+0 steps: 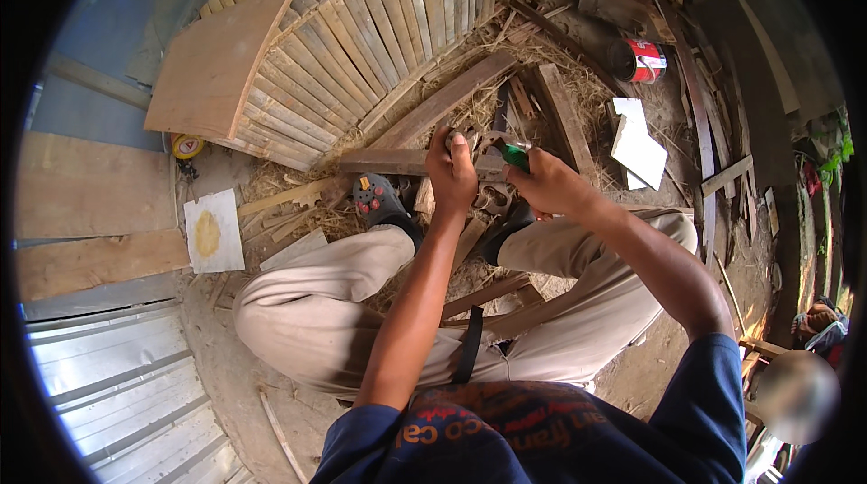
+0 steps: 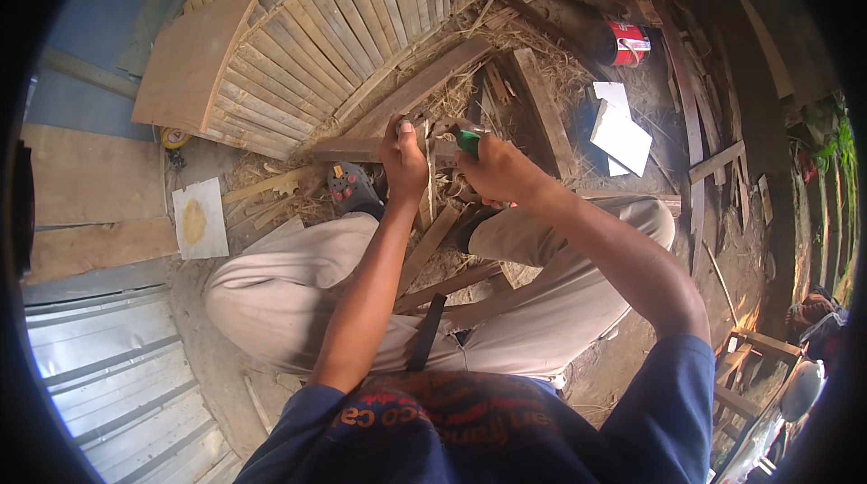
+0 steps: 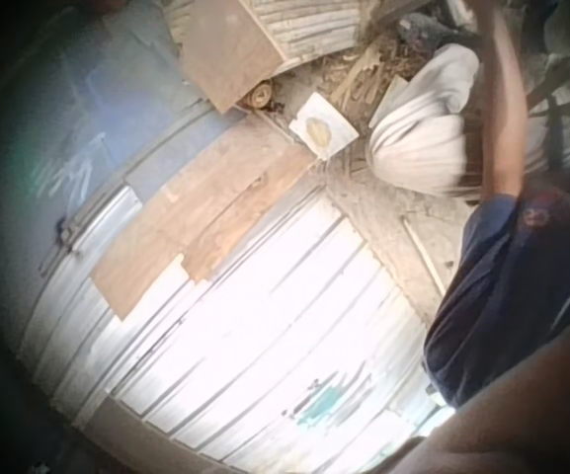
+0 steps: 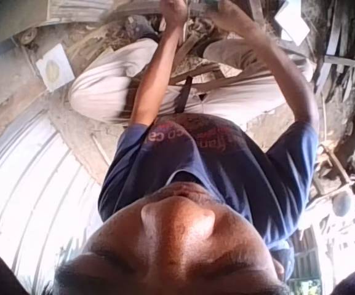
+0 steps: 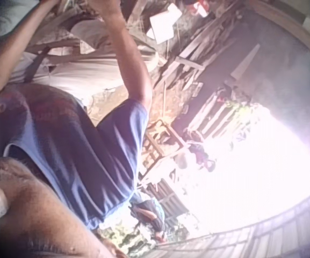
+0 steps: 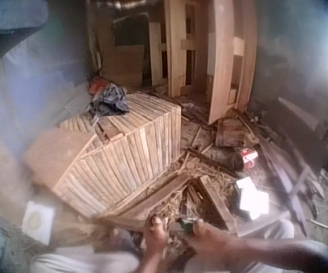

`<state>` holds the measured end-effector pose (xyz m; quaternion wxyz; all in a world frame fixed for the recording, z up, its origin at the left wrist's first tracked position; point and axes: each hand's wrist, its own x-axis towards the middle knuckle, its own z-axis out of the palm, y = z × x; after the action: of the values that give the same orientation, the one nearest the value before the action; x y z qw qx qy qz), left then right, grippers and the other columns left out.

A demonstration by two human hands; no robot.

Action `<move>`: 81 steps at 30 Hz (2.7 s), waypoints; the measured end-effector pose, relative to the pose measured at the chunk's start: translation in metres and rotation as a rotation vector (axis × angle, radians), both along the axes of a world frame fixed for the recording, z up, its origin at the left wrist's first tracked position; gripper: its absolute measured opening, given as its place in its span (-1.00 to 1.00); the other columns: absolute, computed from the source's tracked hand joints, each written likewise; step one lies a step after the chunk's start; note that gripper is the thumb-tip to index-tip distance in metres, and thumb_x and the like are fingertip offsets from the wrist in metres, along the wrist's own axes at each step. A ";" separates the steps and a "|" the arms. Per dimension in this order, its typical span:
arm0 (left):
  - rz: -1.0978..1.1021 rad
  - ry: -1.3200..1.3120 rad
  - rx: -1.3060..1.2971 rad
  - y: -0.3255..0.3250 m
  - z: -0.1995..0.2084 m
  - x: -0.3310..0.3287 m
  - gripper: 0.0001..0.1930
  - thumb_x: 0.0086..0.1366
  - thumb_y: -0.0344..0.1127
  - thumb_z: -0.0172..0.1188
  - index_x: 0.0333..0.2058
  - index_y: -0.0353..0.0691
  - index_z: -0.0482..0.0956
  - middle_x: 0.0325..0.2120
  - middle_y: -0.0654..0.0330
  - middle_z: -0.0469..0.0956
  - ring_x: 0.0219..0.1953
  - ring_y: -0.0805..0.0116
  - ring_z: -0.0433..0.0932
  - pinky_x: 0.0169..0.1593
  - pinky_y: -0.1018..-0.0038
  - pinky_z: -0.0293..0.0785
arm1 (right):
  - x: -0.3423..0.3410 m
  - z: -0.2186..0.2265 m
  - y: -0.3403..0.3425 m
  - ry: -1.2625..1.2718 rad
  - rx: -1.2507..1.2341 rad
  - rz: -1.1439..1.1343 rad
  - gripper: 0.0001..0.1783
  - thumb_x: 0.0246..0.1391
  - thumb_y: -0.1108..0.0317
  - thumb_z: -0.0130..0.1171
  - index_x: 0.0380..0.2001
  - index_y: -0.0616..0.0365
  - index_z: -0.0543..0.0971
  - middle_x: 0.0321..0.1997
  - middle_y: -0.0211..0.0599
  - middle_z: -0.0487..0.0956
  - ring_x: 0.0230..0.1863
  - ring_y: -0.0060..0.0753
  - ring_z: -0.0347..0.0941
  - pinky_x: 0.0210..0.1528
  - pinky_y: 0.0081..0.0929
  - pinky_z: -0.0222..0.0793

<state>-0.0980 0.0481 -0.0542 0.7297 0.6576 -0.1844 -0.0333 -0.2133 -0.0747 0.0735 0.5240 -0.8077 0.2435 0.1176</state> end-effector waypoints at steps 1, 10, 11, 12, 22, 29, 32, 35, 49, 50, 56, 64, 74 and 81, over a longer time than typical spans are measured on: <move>0.005 0.003 -0.004 -0.001 0.000 -0.001 -0.60 0.43 -0.15 0.02 -0.13 -0.51 0.45 -0.44 0.08 0.46 -0.36 0.34 0.39 -0.24 0.36 0.37 | 0.000 -0.002 0.000 0.029 -0.066 -0.003 -0.59 0.33 0.18 0.05 -0.33 0.43 0.35 -0.75 -0.13 0.44 -0.80 -0.26 0.42 -0.72 -0.24 0.33; 0.041 0.018 -0.001 -0.003 0.005 -0.004 -0.60 0.44 -0.16 -0.01 -0.06 -0.51 0.42 -0.32 0.08 0.47 -0.32 0.37 0.40 -0.18 0.41 0.38 | -0.011 -0.046 0.013 -0.356 -1.245 0.636 -0.68 0.21 0.40 0.08 -0.22 0.59 0.47 -0.32 0.34 0.43 -0.49 0.11 0.54 -0.55 -0.10 0.45; 0.014 0.063 -0.019 0.001 0.006 -0.003 -0.59 0.44 -0.16 -0.01 -0.06 -0.50 0.42 -0.33 0.11 0.46 -0.32 0.39 0.39 -0.20 0.42 0.38 | -0.013 -0.049 0.016 -0.392 -1.331 0.662 -0.68 0.20 0.41 0.08 -0.21 0.60 0.48 -0.31 0.38 0.43 -0.51 0.11 0.53 -0.54 -0.11 0.46; -0.003 0.116 -0.048 0.004 0.008 -0.002 -0.59 0.44 -0.15 0.00 -0.06 -0.50 0.41 -0.34 0.14 0.45 -0.33 0.42 0.38 -0.22 0.43 0.38 | -0.013 -0.052 0.019 -0.435 -1.423 0.690 -0.68 0.20 0.42 0.08 -0.21 0.61 0.49 -0.30 0.41 0.43 -0.53 0.12 0.52 -0.53 -0.11 0.47; 0.091 -0.096 -0.049 0.007 0.019 0.002 -0.66 0.43 -0.15 -0.01 -0.22 -0.41 0.43 -0.53 0.27 0.37 -0.46 0.46 0.33 -0.38 0.44 0.30 | -0.008 -0.061 0.013 -0.478 -1.036 0.384 -0.40 0.14 0.36 0.21 0.05 0.69 0.29 -0.14 0.52 0.49 -0.46 0.05 0.59 -0.52 -0.16 0.50; 0.080 0.012 -0.102 0.015 -0.011 0.049 -0.54 0.41 -0.07 -0.12 -0.51 -0.35 0.43 -0.67 0.31 0.27 -0.52 0.45 0.27 -0.43 0.41 0.23 | -0.037 -0.026 0.014 -0.228 -0.746 0.794 -0.26 0.18 0.22 0.16 0.24 0.58 0.19 -0.39 0.29 0.61 -0.42 0.15 0.63 -0.36 -0.09 0.59; -0.006 0.152 -0.095 0.020 -0.037 0.073 -0.53 0.39 -0.04 -0.15 -0.35 -0.38 0.53 -0.56 0.19 0.44 -0.45 0.37 0.41 -0.33 0.38 0.34 | -0.047 -0.020 0.034 -0.106 -0.442 0.712 -0.36 0.18 0.22 0.18 0.16 0.49 0.28 -0.47 0.13 0.61 -0.44 -0.05 0.66 -0.45 -0.20 0.55; -0.105 0.088 -0.068 0.025 -0.057 0.075 -0.44 0.38 0.06 -0.21 -0.21 -0.37 0.58 -0.45 0.04 0.65 -0.40 0.22 0.63 -0.21 0.30 0.55 | -0.044 -0.021 0.037 0.090 0.017 0.388 -0.51 0.19 0.24 0.19 0.02 0.41 0.36 -0.57 -0.09 0.57 -0.50 -0.29 0.62 -0.52 -0.35 0.51; -0.394 0.116 -0.146 0.028 -0.014 0.045 -0.51 0.30 -0.07 -0.13 -0.10 -0.38 0.56 -0.19 0.08 0.64 -0.21 0.25 0.63 -0.07 0.33 0.53 | 0.002 -0.009 0.021 0.330 0.206 0.084 -0.73 0.24 0.21 0.20 -0.34 0.23 0.57 -0.52 -0.36 0.48 -0.55 -0.56 0.38 -0.53 -0.50 0.31; -0.342 0.099 -0.117 0.026 -0.010 0.042 -0.52 0.29 -0.09 -0.13 -0.12 -0.39 0.57 -0.18 0.07 0.63 -0.21 0.26 0.62 -0.05 0.34 0.51 | 0.006 -0.006 0.019 0.307 0.172 0.086 -0.73 0.23 0.21 0.20 -0.35 0.22 0.57 -0.53 -0.37 0.47 -0.55 -0.57 0.37 -0.54 -0.50 0.31; -0.219 0.005 -0.078 0.014 0.004 0.012 -0.59 0.32 -0.14 -0.03 -0.17 -0.43 0.56 -0.46 0.24 0.46 -0.38 0.48 0.36 -0.27 0.42 0.29 | 0.013 0.022 0.007 0.466 0.486 -0.157 -0.69 0.22 0.17 0.16 -0.39 0.24 0.59 -0.53 -0.37 0.47 -0.64 -0.57 0.31 -0.61 -0.49 0.28; -0.185 -0.067 -0.039 0.007 0.012 0.002 -0.56 0.31 -0.07 -0.06 -0.26 -0.43 0.52 -0.53 0.25 0.42 -0.40 0.48 0.34 -0.31 0.41 0.27 | 0.005 0.035 0.004 0.351 0.168 0.042 -0.72 0.14 0.24 0.15 -0.41 0.28 0.61 -0.59 -0.30 0.52 -0.63 -0.50 0.42 -0.62 -0.45 0.30; -0.183 -0.055 0.018 0.015 0.012 -0.017 -0.52 0.32 -0.09 -0.11 -0.15 -0.46 0.56 -0.33 0.02 0.60 -0.24 0.23 0.55 -0.08 0.32 0.43 | -0.026 0.036 0.002 0.213 0.095 0.091 -0.68 0.20 0.23 0.10 -0.45 0.31 0.59 -0.69 -0.27 0.48 -0.71 -0.45 0.43 -0.62 -0.42 0.30; -0.056 -0.063 -0.058 0.010 0.007 -0.012 -0.66 0.30 -0.23 0.03 -0.13 -0.43 0.53 -0.52 0.31 0.41 -0.51 0.56 0.27 -0.43 0.47 0.19 | -0.026 0.021 0.011 0.123 0.107 0.018 -0.68 0.21 0.23 0.13 -0.41 0.34 0.59 -0.69 -0.24 0.47 -0.69 -0.41 0.45 -0.57 -0.37 0.33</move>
<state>-0.1105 0.0585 -0.0476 0.7412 0.6313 -0.2265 -0.0278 -0.2394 -0.0632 0.0944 0.5493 -0.7720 0.2614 0.1843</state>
